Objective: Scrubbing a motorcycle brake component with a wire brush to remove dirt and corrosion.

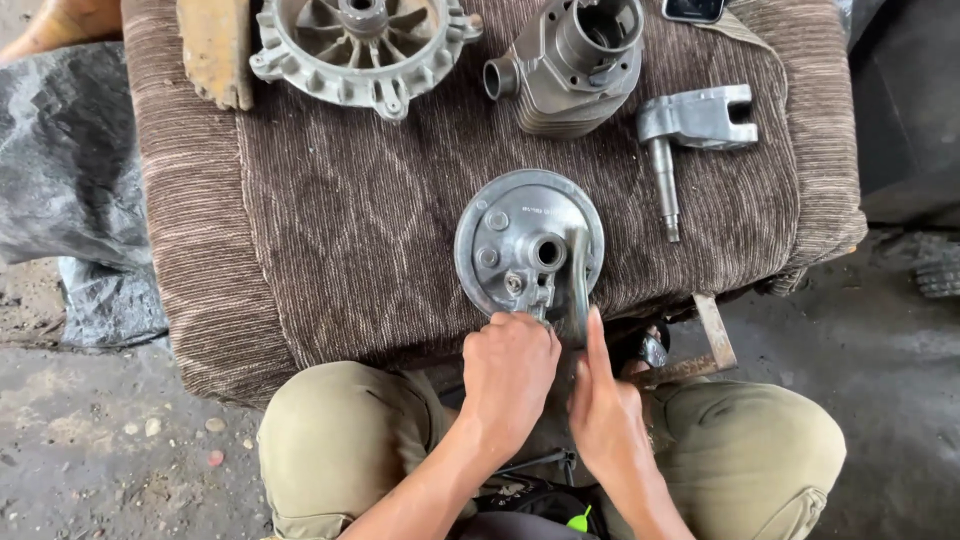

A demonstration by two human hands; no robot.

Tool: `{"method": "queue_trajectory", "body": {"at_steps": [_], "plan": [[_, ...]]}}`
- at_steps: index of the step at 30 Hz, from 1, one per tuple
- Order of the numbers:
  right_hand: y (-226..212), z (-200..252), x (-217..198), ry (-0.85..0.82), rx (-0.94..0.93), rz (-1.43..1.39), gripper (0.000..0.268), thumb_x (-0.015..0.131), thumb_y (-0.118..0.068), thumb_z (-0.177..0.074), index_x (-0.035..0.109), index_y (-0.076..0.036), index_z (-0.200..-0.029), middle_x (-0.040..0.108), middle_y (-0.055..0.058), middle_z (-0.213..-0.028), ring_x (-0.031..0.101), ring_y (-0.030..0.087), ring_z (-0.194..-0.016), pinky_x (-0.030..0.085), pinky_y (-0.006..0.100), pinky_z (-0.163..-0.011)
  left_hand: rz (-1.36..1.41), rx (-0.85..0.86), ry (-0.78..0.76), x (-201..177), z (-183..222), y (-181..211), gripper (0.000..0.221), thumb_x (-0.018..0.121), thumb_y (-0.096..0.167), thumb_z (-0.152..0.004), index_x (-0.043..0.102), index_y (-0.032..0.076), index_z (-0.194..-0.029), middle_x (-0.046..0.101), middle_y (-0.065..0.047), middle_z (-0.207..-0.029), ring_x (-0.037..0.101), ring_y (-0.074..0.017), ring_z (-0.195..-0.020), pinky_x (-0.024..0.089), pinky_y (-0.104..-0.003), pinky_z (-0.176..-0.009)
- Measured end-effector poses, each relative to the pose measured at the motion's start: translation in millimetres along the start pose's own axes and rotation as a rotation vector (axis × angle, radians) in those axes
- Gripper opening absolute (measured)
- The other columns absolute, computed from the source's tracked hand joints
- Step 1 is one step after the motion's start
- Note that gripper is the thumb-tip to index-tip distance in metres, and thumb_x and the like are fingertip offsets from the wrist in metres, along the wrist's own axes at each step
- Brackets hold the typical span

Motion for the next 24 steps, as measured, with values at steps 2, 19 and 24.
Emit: {"method": "queue_trajectory", "body": {"at_steps": [2,19,24], "plan": [[25.7,21.0,9.3,-0.06,-0.008,-0.027,0.07,0.044,-0.024,-0.102,0.018,-0.024,-0.166,0.058,0.02,-0.05,0.058,0.04,-0.04,0.045,0.046,-0.051,0.028,-0.043,-0.001,0.3,1.1,0.1,0.045,0.053,0.041,-0.106,0.06,0.018,-0.068,0.05,0.005,-0.056,0.053,-0.0088,-0.042,0.041,-0.025,-0.038],[82.3,46.1,-10.9,0.18,-0.185,-0.333,0.056,0.044,-0.014,-0.103,0.036,-0.007,-0.158,0.07,0.0,-0.068,0.044,0.005,-0.039,0.046,0.021,-0.042,0.079,-0.051,-0.068,1.2,-0.6,-1.1,0.047,0.063,0.052,-0.1,0.056,0.018,-0.068,0.051,0.005,-0.059,0.055,-0.0115,-0.044,0.043,-0.028,-0.038],[63.9,40.7,-19.5,0.074,-0.239,-0.223,0.055,0.049,-0.021,-0.102,0.043,-0.012,-0.156,0.075,-0.004,-0.071,0.06,0.002,-0.052,0.056,0.02,-0.066,0.114,-0.06,-0.088,2.1,-1.7,-0.7,0.043,0.063,0.051,-0.098,0.061,0.017,-0.073,0.056,0.003,-0.062,0.059,-0.0145,-0.046,0.046,-0.03,-0.04]]}}
Point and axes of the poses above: each hand's wrist, its own z-axis away from the middle knuckle, its own x-axis out of the palm, y = z × x, the point moved 2 cm from there along -z, towards the middle knuckle
